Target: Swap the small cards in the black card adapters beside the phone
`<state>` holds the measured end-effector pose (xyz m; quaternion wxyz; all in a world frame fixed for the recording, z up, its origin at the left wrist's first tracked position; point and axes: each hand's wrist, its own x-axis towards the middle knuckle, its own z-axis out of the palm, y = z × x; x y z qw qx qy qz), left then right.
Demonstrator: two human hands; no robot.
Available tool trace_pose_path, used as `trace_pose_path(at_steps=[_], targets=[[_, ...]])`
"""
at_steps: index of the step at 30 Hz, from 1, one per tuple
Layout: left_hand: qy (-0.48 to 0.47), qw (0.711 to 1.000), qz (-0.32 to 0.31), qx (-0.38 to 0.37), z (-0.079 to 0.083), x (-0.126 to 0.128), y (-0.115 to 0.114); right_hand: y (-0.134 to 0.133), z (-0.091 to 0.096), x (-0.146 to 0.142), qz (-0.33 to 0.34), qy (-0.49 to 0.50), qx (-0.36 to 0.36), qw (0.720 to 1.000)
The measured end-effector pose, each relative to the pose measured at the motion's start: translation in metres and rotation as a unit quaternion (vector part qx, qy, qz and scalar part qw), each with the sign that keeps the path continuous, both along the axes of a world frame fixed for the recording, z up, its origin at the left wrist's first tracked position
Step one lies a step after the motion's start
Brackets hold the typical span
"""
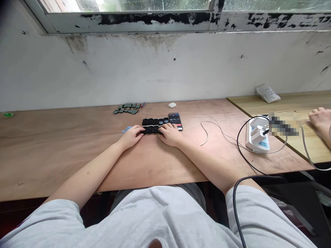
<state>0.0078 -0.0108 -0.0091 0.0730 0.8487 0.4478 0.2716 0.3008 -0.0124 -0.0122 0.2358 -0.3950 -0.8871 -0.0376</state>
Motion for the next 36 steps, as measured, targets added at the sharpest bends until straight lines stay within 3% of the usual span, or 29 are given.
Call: trace_pose_path(at_steps=[7, 11, 15, 36], targets=[[-0.02, 0.998, 0.051, 0.012, 0.005, -0.004, 0.001, 0.014, -0.002, -0.001, -0.101, -0.014, 0.001, 0.995], [-0.046, 0.995, 0.087, 0.019, 0.004, -0.009, 0.004, 0.018, -0.002, -0.001, -0.107, -0.034, -0.03, 0.993], [-0.054, 0.995, 0.085, 0.017, 0.004, -0.008, 0.004, 0.014, 0.004, -0.003, -0.117, -0.058, -0.044, 0.99], [-0.045, 0.996, 0.072, 0.026, 0.003, -0.004, 0.001, -0.012, 0.016, -0.005, -0.153, -0.072, 0.022, 0.985]])
